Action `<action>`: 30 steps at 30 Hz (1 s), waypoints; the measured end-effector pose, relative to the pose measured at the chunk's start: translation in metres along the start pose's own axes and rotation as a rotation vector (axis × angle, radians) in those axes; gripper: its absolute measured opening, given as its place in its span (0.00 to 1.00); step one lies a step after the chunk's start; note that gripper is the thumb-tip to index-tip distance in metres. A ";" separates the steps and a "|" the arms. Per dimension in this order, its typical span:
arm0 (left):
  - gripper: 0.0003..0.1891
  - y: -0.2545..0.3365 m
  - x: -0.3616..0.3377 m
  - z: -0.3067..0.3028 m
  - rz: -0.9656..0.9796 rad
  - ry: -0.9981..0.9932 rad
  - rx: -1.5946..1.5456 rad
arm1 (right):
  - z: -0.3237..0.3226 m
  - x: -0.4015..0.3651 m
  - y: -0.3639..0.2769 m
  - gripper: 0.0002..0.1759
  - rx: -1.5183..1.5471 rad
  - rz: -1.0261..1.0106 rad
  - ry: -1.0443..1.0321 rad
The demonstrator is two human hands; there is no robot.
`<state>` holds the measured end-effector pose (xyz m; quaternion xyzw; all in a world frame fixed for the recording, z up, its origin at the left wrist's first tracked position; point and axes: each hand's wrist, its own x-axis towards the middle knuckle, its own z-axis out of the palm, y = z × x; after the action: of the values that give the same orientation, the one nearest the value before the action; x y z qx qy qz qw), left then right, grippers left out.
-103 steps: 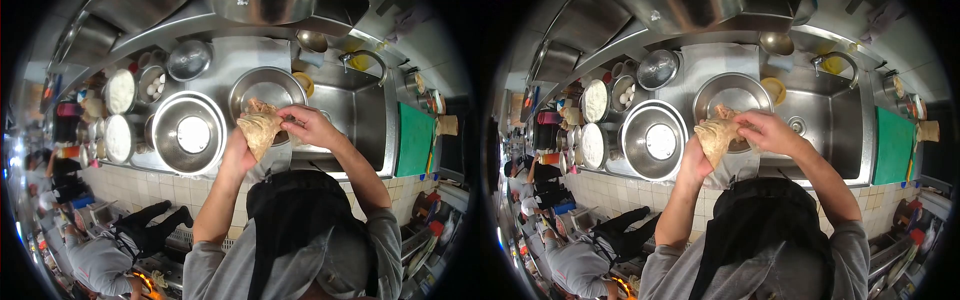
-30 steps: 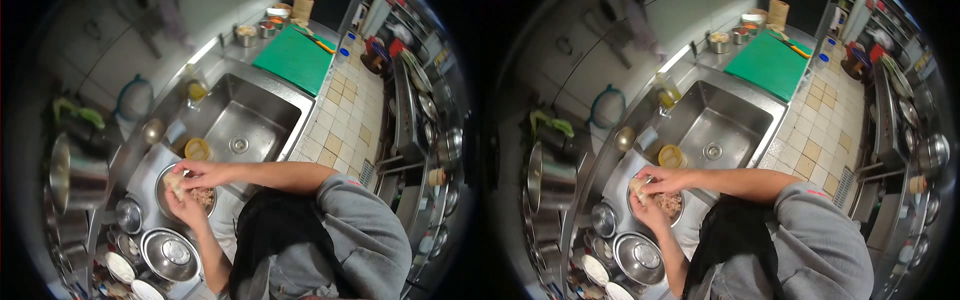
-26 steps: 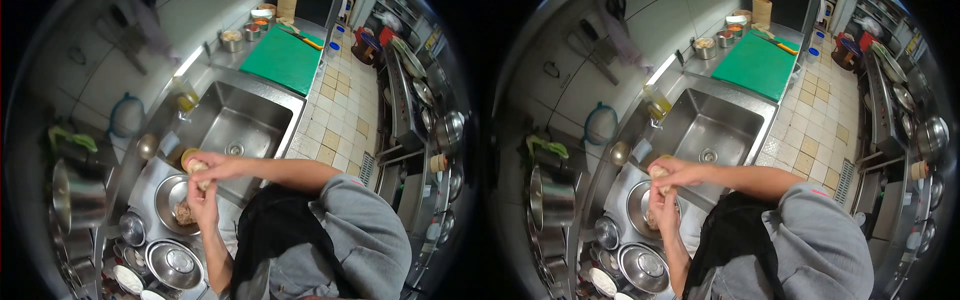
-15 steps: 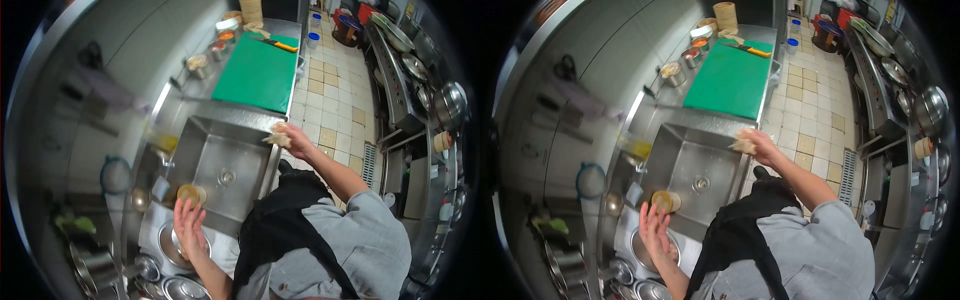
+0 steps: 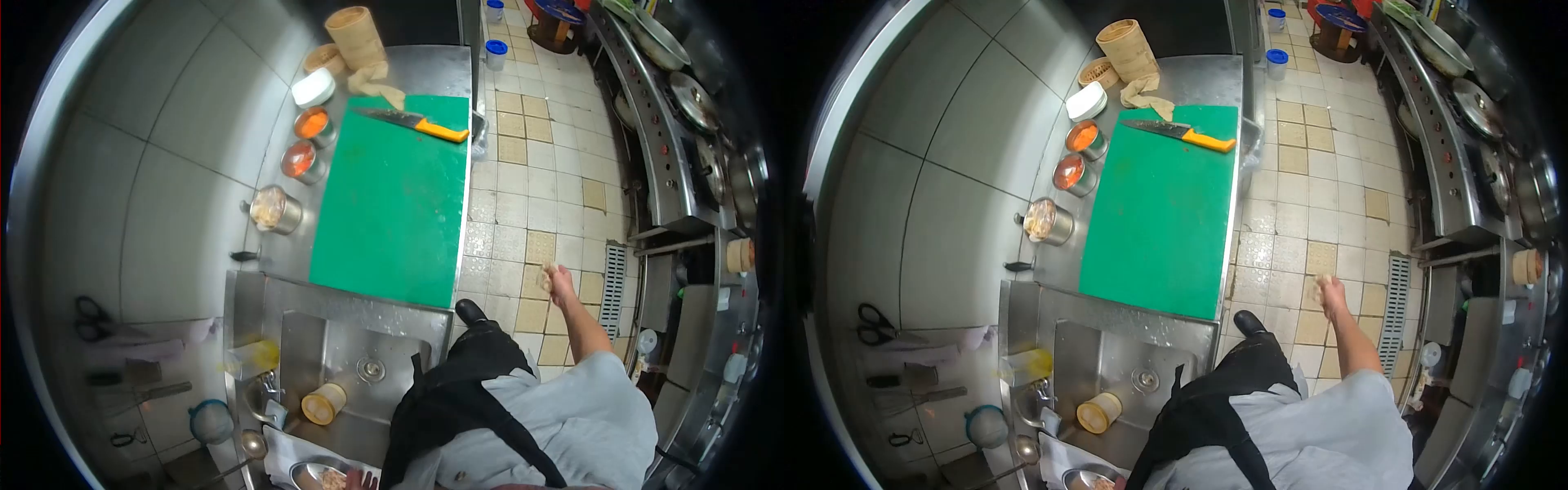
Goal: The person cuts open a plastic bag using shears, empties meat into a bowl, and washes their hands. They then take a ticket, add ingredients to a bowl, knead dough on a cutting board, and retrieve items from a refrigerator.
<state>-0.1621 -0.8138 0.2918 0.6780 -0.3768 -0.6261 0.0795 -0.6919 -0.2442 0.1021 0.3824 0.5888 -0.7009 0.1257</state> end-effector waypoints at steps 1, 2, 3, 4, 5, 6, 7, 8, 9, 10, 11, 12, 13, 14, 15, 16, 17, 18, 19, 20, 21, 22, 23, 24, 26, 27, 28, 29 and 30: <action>0.25 0.012 -0.002 -0.001 -0.017 0.009 0.010 | 0.013 0.029 -0.015 0.14 0.032 0.010 0.005; 0.25 0.026 -0.003 -0.002 -0.016 0.019 0.015 | 0.035 0.062 -0.031 0.16 0.128 -0.042 -0.049; 0.26 0.041 -0.005 -0.006 -0.012 0.026 0.014 | 0.062 0.093 -0.054 0.18 0.223 -0.092 -0.103; 0.26 0.056 -0.007 -0.013 -0.005 0.025 0.009 | 0.093 0.110 -0.093 0.20 0.204 -0.157 -0.191; 0.27 0.072 -0.010 -0.019 -0.001 0.024 0.001 | 0.122 0.125 -0.129 0.30 0.223 -0.155 -0.298; 0.27 0.095 -0.029 -0.007 -0.010 0.012 -0.006 | 0.159 0.117 -0.171 0.35 0.117 -0.213 -0.236; 0.30 0.114 -0.050 0.006 -0.068 0.001 0.014 | 0.186 0.105 -0.204 0.41 0.006 -0.272 -0.177; 0.32 0.141 -0.084 0.036 -0.127 -0.012 0.036 | 0.195 0.111 -0.216 0.45 -0.042 -0.321 -0.163; 0.30 0.143 -0.109 0.090 0.160 0.192 -0.042 | 0.208 0.118 -0.223 0.50 -0.104 -0.369 -0.179; 0.17 0.130 -0.060 0.048 0.385 -0.069 -0.263 | 0.207 0.146 -0.213 0.49 -0.159 -0.395 -0.215; 0.12 0.136 -0.079 0.081 0.443 0.035 -0.178 | 0.203 0.157 -0.201 0.47 -0.134 -0.440 -0.311; 0.13 0.121 -0.046 0.071 0.445 0.144 -0.246 | 0.209 0.149 -0.191 0.44 -0.175 -0.475 -0.304; 0.17 0.128 -0.038 0.074 0.495 -0.064 -0.188 | 0.218 0.141 -0.179 0.42 -0.134 -0.422 -0.364; 0.24 0.130 -0.030 0.078 0.366 0.163 -0.027 | 0.228 0.128 -0.164 0.41 -0.117 -0.391 -0.379; 0.28 0.132 -0.026 0.098 0.416 0.161 -0.197 | 0.227 0.115 -0.144 0.40 -0.103 -0.382 -0.358; 0.29 0.135 -0.011 0.104 0.411 0.110 -0.206 | 0.230 0.102 -0.126 0.38 -0.086 -0.365 -0.348; 0.30 0.138 0.010 0.112 0.410 0.112 -0.195 | 0.227 0.090 -0.112 0.36 -0.063 -0.338 -0.328; 0.27 0.152 0.016 0.130 0.453 0.129 -0.143 | 0.228 0.073 -0.104 0.34 -0.050 -0.329 -0.290; 0.25 0.159 0.036 0.136 0.445 0.097 -0.127 | 0.227 0.054 -0.100 0.32 -0.029 -0.327 -0.236; 0.23 0.164 0.060 0.139 0.439 0.054 -0.109 | 0.226 0.037 -0.102 0.32 -0.046 -0.336 -0.256; 0.19 0.160 0.091 0.143 0.440 0.106 -0.178 | 0.226 0.026 -0.107 0.30 -0.058 -0.397 -0.275; 0.16 0.158 0.124 0.145 0.440 0.150 -0.249 | 0.230 0.012 -0.114 0.28 -0.069 -0.464 -0.290; 0.14 0.165 0.141 0.150 0.427 0.156 -0.346 | 0.235 -0.002 -0.124 0.26 -0.098 -0.520 -0.310; 0.13 0.175 0.153 0.156 0.413 0.157 -0.438 | 0.239 -0.016 -0.137 0.26 -0.134 -0.550 -0.358; 0.18 0.197 0.166 0.164 0.346 0.138 -0.526 | 0.251 -0.044 -0.155 0.25 -0.201 -0.627 -0.452; 0.23 0.207 0.173 0.167 0.284 0.121 -0.594 | 0.258 -0.060 -0.161 0.25 -0.211 -0.643 -0.457; 0.23 0.212 0.189 0.167 0.275 0.116 -0.612 | 0.268 -0.081 -0.164 0.24 -0.259 -0.664 -0.548; 0.23 0.214 0.206 0.165 0.262 0.065 -0.507 | 0.279 -0.102 -0.163 0.23 -0.306 -0.681 -0.643; 0.24 0.214 0.217 0.162 0.251 0.019 -0.403 | 0.293 -0.129 -0.154 0.22 -0.341 -0.717 -0.657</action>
<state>-0.4127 -1.0381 0.2118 0.6020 -0.3248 -0.6675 0.2941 -0.8151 -0.5075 0.3070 -0.1100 0.7182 -0.6771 0.1164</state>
